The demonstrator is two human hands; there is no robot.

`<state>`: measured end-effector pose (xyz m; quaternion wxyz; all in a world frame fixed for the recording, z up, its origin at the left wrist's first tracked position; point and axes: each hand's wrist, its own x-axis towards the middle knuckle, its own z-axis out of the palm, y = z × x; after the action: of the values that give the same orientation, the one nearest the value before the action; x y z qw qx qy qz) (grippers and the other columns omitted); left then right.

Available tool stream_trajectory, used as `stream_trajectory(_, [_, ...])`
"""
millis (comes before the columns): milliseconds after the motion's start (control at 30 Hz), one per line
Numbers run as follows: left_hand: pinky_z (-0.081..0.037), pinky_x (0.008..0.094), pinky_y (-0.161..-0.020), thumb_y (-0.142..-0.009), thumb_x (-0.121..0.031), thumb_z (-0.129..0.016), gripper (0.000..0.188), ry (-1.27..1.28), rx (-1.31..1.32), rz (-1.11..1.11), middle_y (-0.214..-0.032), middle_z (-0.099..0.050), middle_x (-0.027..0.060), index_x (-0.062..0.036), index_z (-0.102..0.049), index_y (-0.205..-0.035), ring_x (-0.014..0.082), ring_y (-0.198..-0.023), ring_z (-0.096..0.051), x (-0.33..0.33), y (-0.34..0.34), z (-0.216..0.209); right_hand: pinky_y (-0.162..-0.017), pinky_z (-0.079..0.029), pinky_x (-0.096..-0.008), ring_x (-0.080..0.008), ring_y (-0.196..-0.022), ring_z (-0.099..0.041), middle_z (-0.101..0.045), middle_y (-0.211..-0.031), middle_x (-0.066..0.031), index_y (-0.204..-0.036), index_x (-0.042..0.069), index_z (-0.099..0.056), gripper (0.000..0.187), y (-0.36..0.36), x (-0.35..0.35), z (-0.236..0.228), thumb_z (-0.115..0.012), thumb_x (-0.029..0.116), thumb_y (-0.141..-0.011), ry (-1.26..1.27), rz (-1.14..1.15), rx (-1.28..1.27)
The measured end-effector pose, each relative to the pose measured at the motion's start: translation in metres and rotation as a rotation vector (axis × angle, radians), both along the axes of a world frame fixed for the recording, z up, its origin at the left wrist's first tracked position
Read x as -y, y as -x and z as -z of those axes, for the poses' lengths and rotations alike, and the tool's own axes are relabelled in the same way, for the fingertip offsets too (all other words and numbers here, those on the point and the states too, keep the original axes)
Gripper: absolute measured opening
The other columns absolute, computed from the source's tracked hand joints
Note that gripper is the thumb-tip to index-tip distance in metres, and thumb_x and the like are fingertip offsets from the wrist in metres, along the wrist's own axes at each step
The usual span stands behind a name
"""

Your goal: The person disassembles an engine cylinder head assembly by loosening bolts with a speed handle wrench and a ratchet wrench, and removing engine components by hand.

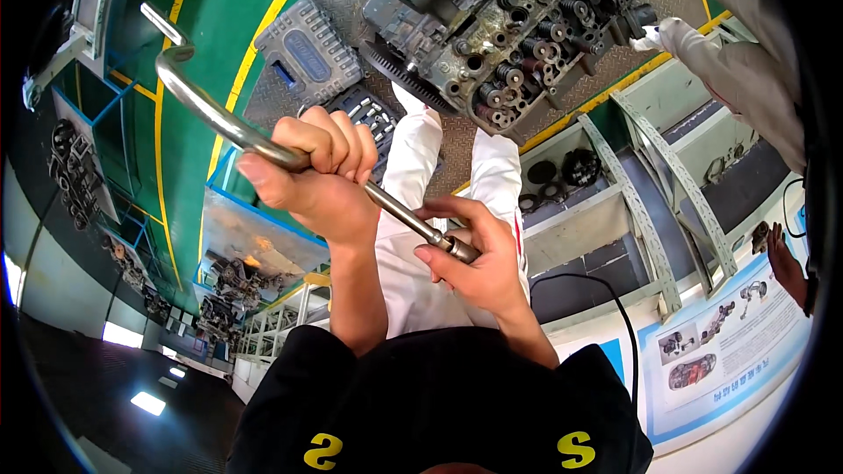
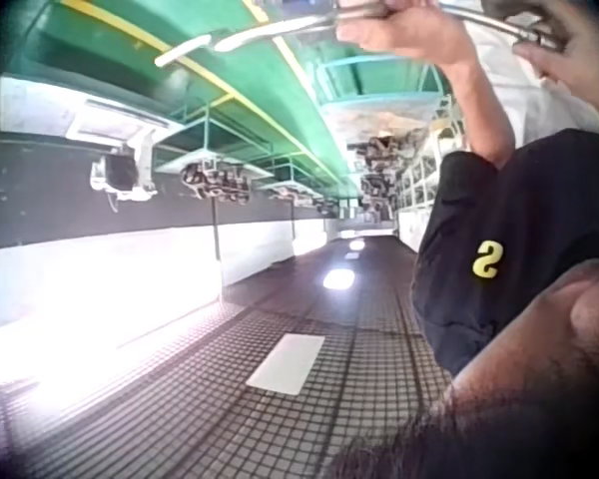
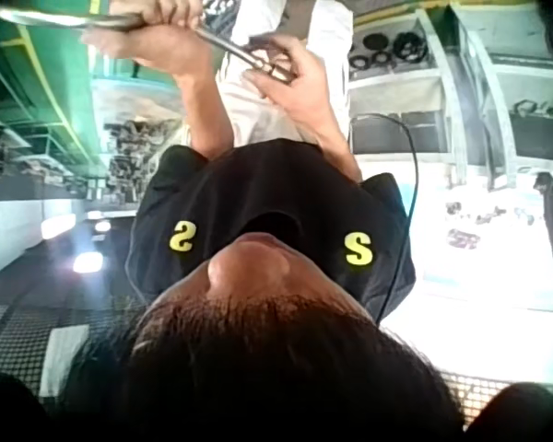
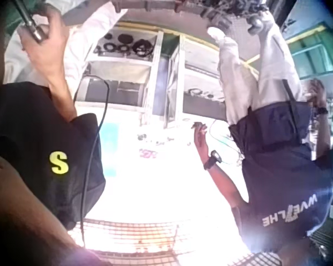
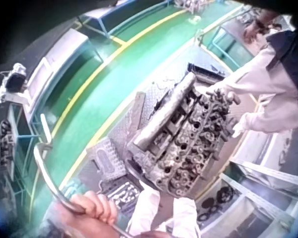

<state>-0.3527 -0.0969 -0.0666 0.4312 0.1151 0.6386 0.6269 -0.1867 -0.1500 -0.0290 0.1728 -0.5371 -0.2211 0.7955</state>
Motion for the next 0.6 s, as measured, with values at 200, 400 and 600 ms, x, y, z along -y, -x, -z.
stream_trajectory(200, [-0.02, 0.0239, -0.036, -0.099, -0.073, -0.03, 0.072, -0.397, 0.256, -0.048, -0.054, -0.025, 0.0007, -0.0129, -0.025, -0.061, 0.0109, -0.043, -0.021, -0.007, -0.015, -0.006, -0.059, -0.049, -0.022, -0.0085, -0.07, -0.062, -0.066, -0.111, -0.0124, -0.126, -0.005, -0.055, 0.034, -0.017, -0.009, -0.005, -0.068, 0.007, -0.096, 0.15, 0.164, -0.181])
stream_trajectory(400, [-0.021, 0.0255, -0.035, -0.097, -0.075, -0.03, 0.073, -0.501, 0.127, -0.007, -0.053, -0.026, 0.0028, -0.0127, -0.026, -0.059, 0.0128, -0.042, -0.023, -0.005, -0.028, -0.022, -0.055, -0.048, -0.0237, -0.0106, -0.06, -0.056, -0.063, -0.111, -0.0207, -0.117, -0.009, -0.054, 0.05, -0.02, 0.001, 0.008, -0.044, 0.039, -0.107, -0.109, 0.369, -0.223])
stream_trajectory(600, [-0.021, 0.0248, -0.034, -0.097, -0.075, -0.03, 0.073, -0.51, 0.112, -0.079, -0.052, -0.026, 0.003, -0.0129, -0.024, -0.059, 0.0129, -0.041, -0.024, -0.004, -0.032, -0.03, -0.058, -0.051, -0.025, -0.0144, -0.066, -0.063, -0.063, -0.109, -0.0246, -0.114, -0.01, -0.056, 0.043, -0.026, -0.002, 0.008, -0.048, 0.031, -0.103, -0.243, 0.342, -0.264])
